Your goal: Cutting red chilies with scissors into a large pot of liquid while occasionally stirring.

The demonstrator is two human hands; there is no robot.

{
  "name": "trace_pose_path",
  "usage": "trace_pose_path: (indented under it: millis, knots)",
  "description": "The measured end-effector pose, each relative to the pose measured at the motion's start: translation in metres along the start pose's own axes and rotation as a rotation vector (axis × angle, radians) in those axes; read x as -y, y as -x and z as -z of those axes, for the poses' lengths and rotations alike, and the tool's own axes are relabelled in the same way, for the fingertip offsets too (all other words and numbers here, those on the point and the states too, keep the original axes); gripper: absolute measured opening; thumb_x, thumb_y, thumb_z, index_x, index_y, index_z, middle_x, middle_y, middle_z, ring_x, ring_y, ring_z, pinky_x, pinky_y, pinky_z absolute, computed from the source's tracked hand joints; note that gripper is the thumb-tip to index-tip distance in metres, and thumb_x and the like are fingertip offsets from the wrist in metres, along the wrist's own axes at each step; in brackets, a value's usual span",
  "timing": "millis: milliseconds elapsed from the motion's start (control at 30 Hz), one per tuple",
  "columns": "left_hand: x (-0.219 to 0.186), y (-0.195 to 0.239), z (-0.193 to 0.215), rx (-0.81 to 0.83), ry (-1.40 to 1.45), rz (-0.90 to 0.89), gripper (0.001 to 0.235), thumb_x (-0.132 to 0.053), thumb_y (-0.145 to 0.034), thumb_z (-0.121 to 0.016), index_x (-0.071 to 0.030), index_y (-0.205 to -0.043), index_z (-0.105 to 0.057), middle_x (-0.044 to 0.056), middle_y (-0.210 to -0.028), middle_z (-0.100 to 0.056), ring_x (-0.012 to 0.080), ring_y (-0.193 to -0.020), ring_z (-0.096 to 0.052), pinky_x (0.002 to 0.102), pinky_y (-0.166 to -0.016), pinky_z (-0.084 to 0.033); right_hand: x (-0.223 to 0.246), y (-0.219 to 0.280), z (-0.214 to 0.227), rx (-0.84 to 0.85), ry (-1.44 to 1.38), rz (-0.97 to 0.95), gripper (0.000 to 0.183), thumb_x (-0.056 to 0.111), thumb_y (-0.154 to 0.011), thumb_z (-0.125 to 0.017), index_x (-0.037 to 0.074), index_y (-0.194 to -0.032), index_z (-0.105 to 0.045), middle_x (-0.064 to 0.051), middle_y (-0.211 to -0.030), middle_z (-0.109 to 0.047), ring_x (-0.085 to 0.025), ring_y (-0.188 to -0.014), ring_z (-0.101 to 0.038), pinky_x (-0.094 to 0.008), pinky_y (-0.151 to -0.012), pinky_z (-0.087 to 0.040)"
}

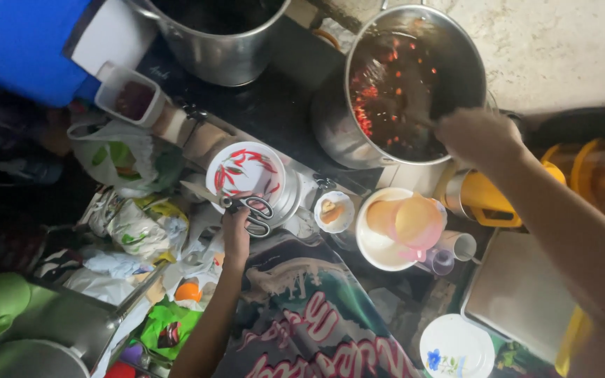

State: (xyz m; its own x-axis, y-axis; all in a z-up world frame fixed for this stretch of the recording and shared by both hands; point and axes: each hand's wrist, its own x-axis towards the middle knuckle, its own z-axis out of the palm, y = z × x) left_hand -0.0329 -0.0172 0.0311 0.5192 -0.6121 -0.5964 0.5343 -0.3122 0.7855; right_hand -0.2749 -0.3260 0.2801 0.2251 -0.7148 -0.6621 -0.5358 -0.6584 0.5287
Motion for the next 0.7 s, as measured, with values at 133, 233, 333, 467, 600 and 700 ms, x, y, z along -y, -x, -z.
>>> trace_pose_path:
  millis: [133, 233, 333, 467, 600, 700]
  knots:
    - [0.013, -0.011, 0.01, -0.052, 0.032, 0.094, 0.035, -0.024, -0.085, -0.056, -0.017, -0.118, -0.068, 0.001, -0.113, -0.075, 0.0189, -0.109, -0.069, 0.041, -0.095, -0.043, 0.0, 0.006, -0.075, -0.615, 0.315, 0.165, 0.043, 0.016, -0.103, -0.06, 0.031, -0.064, -0.066, 0.012, -0.056, -0.063, -0.01, -0.053, -0.068, -0.031, -0.035, -0.045]
    - [-0.022, 0.006, -0.001, -0.011, -0.016, 0.011, 0.024, -0.013, -0.085, -0.059, -0.015, -0.099, -0.078, -0.005, -0.095, -0.073, 0.009, -0.091, -0.071, 0.027, -0.076, -0.045, 0.032, 0.04, -0.019, -0.178, 0.152, 0.146, 0.017, 0.01, -0.095, -0.058, 0.023, -0.097, -0.069, 0.008, -0.078, -0.077, -0.024, -0.075, -0.079, -0.04, -0.059, -0.064]
    - [-0.043, 0.02, -0.007, 0.083, -0.199, -0.055, 0.045, -0.018, -0.098, -0.053, 0.007, -0.136, -0.057, 0.038, -0.137, -0.054, 0.0496, -0.133, -0.053, 0.061, -0.111, -0.047, 0.049, 0.024, 0.001, -0.146, 0.01, 0.0, 0.023, 0.013, -0.099, -0.059, 0.02, -0.085, -0.077, 0.0, -0.077, -0.08, -0.023, -0.081, -0.08, -0.04, -0.065, -0.064]
    - [-0.006, -0.007, 0.002, 0.12, -0.049, -0.071, 0.043, -0.017, -0.101, -0.05, 0.005, -0.138, -0.056, 0.029, -0.133, -0.063, 0.0347, -0.12, -0.067, 0.049, -0.103, -0.055, 0.028, -0.017, 0.0, -0.325, -0.05, -0.063, 0.026, 0.012, -0.092, -0.059, 0.019, -0.074, -0.077, -0.005, -0.065, -0.075, -0.026, -0.069, -0.079, -0.044, -0.052, -0.06]
    - [-0.02, 0.01, 0.002, 0.12, -0.247, -0.097, 0.047, -0.021, -0.103, -0.053, 0.006, -0.141, -0.051, 0.036, -0.139, -0.052, 0.0462, -0.132, -0.055, 0.052, -0.101, -0.056, -0.002, -0.034, -0.013, -0.213, -0.091, -0.064, 0.023, 0.008, -0.092, -0.065, 0.009, -0.077, -0.082, -0.012, -0.068, -0.078, -0.032, -0.074, -0.08, -0.048, -0.057, -0.062]
    - [-0.015, 0.011, 0.007, 0.121, -0.361, -0.07, 0.047, -0.025, -0.103, -0.056, 0.002, -0.142, -0.053, 0.035, -0.14, -0.048, 0.0461, -0.132, -0.054, 0.048, -0.101, -0.059, 0.014, 0.023, -0.003, -0.13, 0.001, -0.055, 0.024, 0.008, -0.096, -0.063, 0.013, -0.086, -0.084, -0.008, -0.078, -0.082, -0.026, -0.085, -0.082, -0.045, -0.064, -0.063]
